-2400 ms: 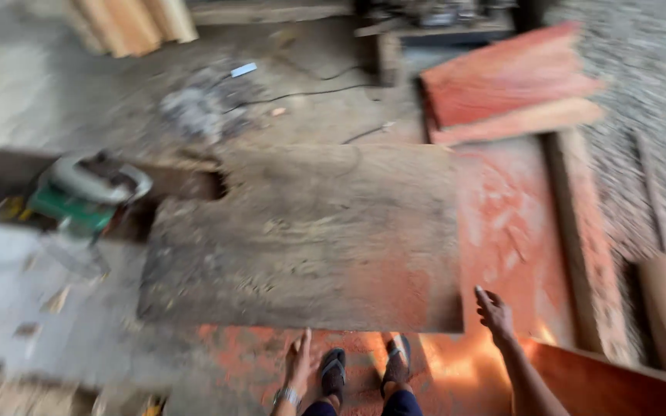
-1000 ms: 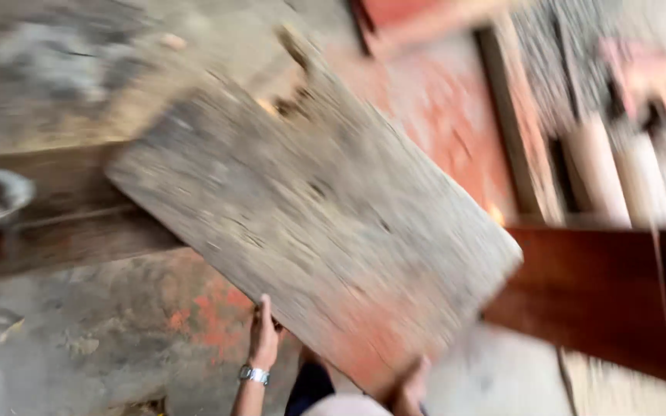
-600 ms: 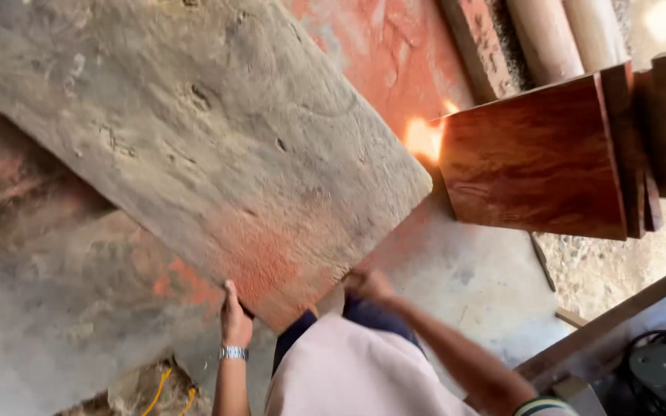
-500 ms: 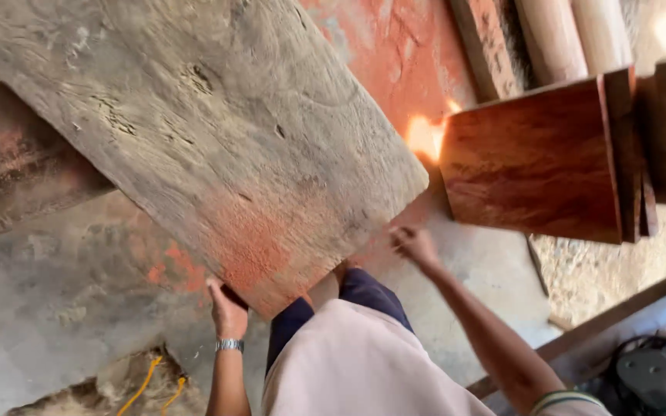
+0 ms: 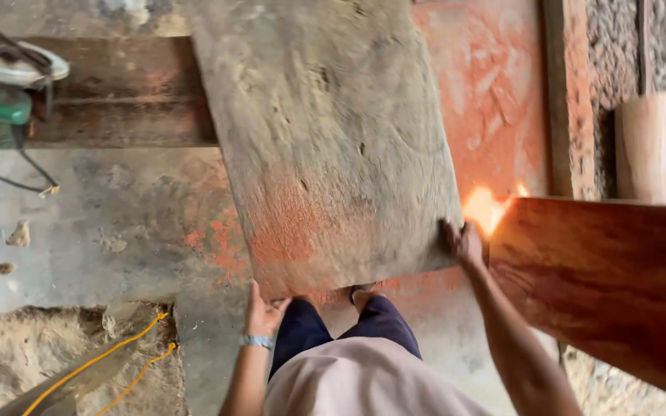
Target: Measuring and cutting a wooden slab with a circular saw for furniture construction.
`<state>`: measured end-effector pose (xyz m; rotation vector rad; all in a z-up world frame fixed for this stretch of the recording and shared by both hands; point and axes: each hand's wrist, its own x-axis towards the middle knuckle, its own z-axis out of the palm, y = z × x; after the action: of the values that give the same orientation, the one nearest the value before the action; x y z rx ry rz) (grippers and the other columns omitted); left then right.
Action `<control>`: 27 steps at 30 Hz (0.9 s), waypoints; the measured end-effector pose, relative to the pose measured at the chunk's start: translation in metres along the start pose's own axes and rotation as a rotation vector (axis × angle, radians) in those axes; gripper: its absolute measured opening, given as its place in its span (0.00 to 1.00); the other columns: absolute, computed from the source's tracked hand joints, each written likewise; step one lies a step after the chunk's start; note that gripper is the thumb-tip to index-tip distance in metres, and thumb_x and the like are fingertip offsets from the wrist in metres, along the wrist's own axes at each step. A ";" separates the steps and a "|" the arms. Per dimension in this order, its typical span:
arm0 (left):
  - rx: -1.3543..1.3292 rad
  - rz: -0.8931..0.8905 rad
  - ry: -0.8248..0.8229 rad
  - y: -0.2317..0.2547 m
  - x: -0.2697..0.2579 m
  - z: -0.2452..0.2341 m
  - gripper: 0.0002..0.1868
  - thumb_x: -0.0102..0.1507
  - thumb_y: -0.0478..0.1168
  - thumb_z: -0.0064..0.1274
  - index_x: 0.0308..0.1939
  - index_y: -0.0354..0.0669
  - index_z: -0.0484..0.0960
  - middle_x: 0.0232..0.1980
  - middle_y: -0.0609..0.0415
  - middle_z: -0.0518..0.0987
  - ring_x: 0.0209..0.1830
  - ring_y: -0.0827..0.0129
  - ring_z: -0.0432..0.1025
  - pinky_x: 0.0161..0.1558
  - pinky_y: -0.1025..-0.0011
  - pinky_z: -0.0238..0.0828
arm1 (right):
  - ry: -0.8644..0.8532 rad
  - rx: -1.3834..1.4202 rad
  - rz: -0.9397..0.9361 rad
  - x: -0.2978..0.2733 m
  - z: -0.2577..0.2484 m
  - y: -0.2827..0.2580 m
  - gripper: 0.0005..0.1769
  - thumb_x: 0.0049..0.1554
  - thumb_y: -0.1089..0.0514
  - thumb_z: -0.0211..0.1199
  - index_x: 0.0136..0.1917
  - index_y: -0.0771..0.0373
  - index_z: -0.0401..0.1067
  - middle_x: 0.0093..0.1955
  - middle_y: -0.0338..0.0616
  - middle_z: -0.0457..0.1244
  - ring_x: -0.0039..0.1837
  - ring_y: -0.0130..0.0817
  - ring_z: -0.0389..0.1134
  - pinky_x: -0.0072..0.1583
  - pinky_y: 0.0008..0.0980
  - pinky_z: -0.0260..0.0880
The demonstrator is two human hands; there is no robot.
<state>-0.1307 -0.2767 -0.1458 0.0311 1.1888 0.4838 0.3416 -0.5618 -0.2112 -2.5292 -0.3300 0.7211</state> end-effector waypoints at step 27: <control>0.144 0.028 -0.206 0.082 0.021 0.008 0.42 0.63 0.69 0.50 0.64 0.35 0.71 0.55 0.43 0.77 0.50 0.55 0.77 0.53 0.56 0.77 | -0.875 1.059 0.612 -0.080 0.205 -0.208 0.21 0.60 0.38 0.63 0.55 0.56 0.72 0.48 0.39 0.67 0.48 0.37 0.67 0.46 0.38 0.68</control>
<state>-0.1462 -0.1936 -0.1390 0.2167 1.0201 0.4090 0.1428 -0.3334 -0.2226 -1.1790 0.4822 1.6586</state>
